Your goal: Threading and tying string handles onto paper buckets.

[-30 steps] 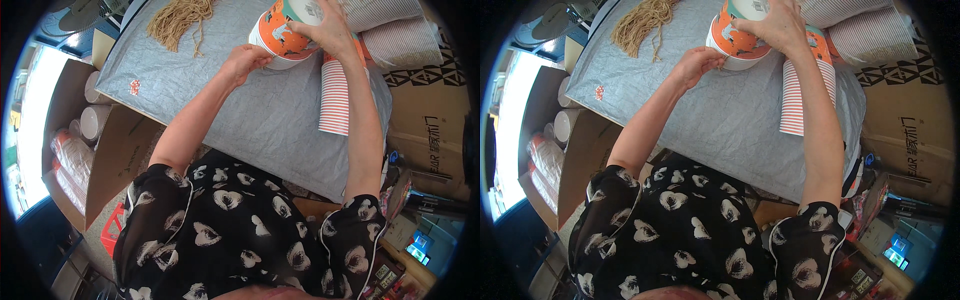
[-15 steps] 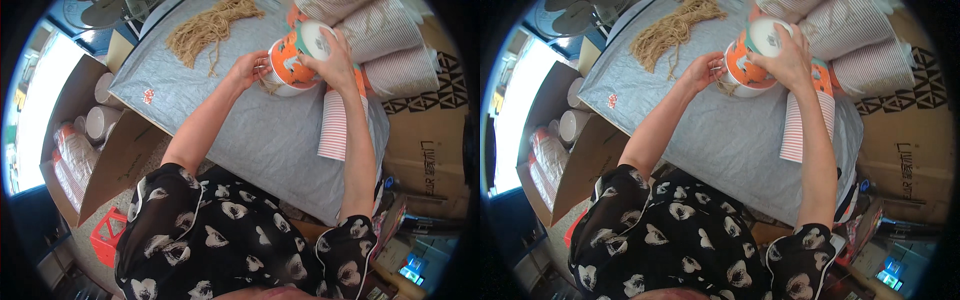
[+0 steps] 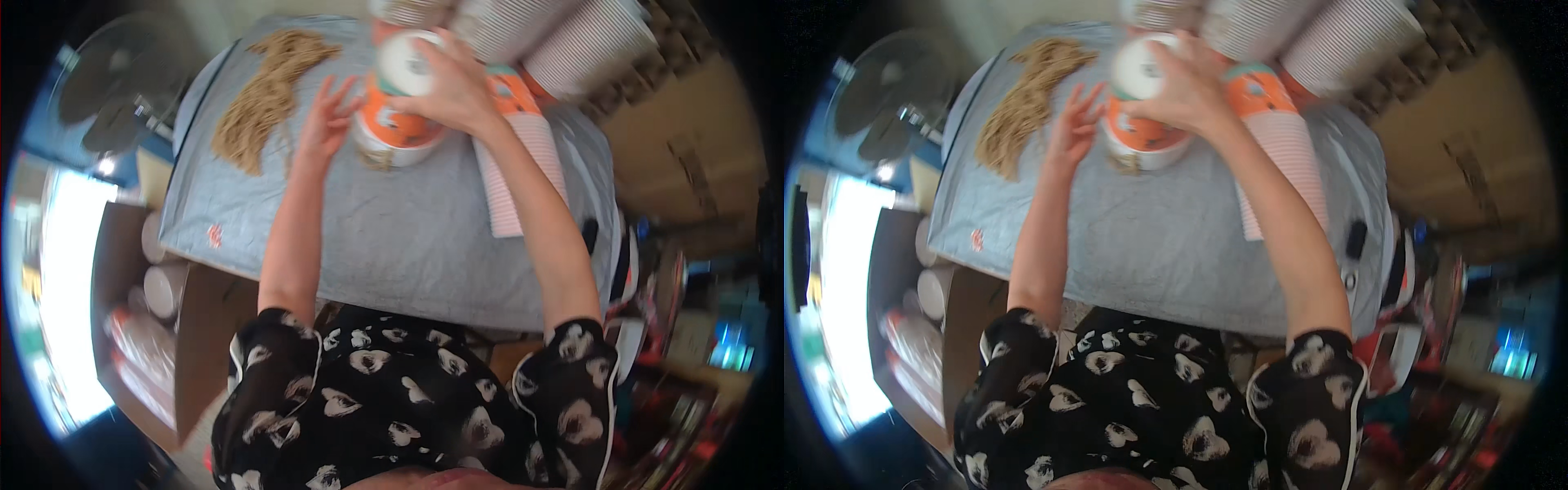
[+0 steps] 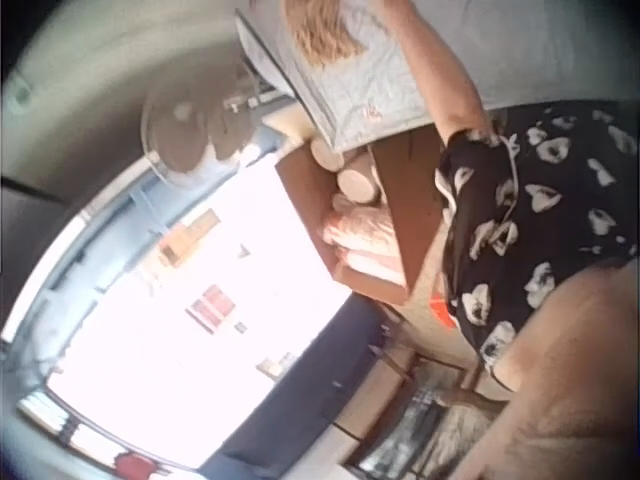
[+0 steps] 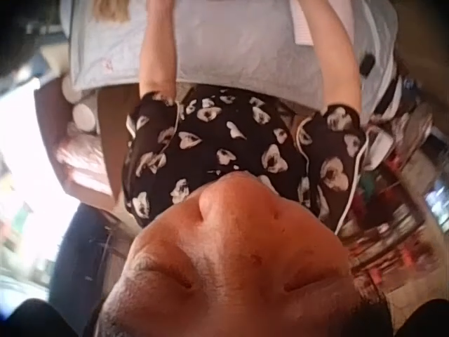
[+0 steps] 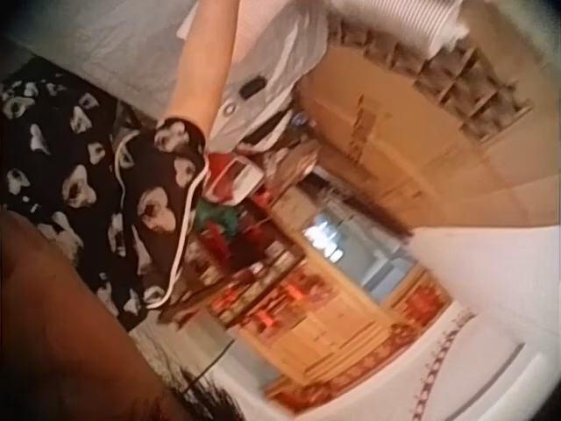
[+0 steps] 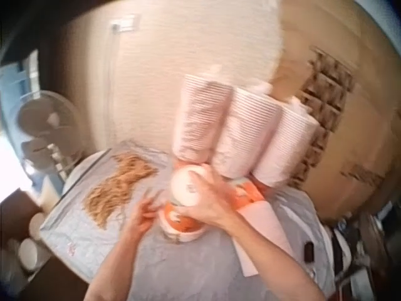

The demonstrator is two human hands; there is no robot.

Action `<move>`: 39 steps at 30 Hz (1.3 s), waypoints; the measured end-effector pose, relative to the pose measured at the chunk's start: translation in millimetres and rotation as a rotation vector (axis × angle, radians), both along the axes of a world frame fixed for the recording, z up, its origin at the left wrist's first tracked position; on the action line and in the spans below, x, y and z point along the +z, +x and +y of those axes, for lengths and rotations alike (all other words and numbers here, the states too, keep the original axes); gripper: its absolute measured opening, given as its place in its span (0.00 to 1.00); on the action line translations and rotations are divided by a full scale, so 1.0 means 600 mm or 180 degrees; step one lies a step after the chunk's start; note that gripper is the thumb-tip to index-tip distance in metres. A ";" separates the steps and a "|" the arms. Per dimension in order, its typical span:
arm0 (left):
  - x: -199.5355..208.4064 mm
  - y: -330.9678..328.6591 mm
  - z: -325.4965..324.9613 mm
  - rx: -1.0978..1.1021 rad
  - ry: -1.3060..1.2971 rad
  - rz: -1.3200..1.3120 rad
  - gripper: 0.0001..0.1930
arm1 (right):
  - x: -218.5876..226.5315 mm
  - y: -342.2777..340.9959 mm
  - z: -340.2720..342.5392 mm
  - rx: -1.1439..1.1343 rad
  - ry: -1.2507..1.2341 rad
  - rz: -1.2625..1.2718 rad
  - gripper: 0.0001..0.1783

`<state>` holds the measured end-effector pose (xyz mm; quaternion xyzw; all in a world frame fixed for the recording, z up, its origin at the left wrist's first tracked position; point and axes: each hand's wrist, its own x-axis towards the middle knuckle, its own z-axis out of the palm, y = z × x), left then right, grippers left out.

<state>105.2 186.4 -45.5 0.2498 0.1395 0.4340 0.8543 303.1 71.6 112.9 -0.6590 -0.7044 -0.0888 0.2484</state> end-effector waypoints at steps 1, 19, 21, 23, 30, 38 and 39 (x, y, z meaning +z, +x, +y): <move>-0.026 -0.026 0.008 0.0182 0.0079 0.0373 0.36 | -0.002 -0.017 0.003 0.0064 0.0082 0.0026 0.54; 0.361 -0.023 -0.519 -0.1689 0.1439 -0.2618 0.12 | -0.158 0.113 -0.489 -0.1776 0.1227 0.4729 0.14; 0.360 -0.013 -0.536 -0.2212 0.1581 -0.2571 0.17 | -0.165 0.108 -0.461 -0.1418 0.1367 0.5315 0.15; 0.351 0.022 -0.580 -0.1363 0.1738 -0.3050 0.07 | -0.186 0.112 -0.451 -0.1244 0.1514 0.5447 0.15; 0.245 0.193 -0.485 0.0348 0.4297 0.1901 0.07 | -0.191 0.110 -0.446 -0.0858 0.1504 0.5464 0.13; 0.156 0.281 -0.446 0.0105 0.4563 0.2283 0.05 | -0.194 0.098 -0.442 -0.0818 0.1501 0.5302 0.10; 0.158 0.280 -0.449 0.0120 0.4660 0.2324 0.05 | -0.197 0.097 -0.439 -0.0974 0.1570 0.5326 0.08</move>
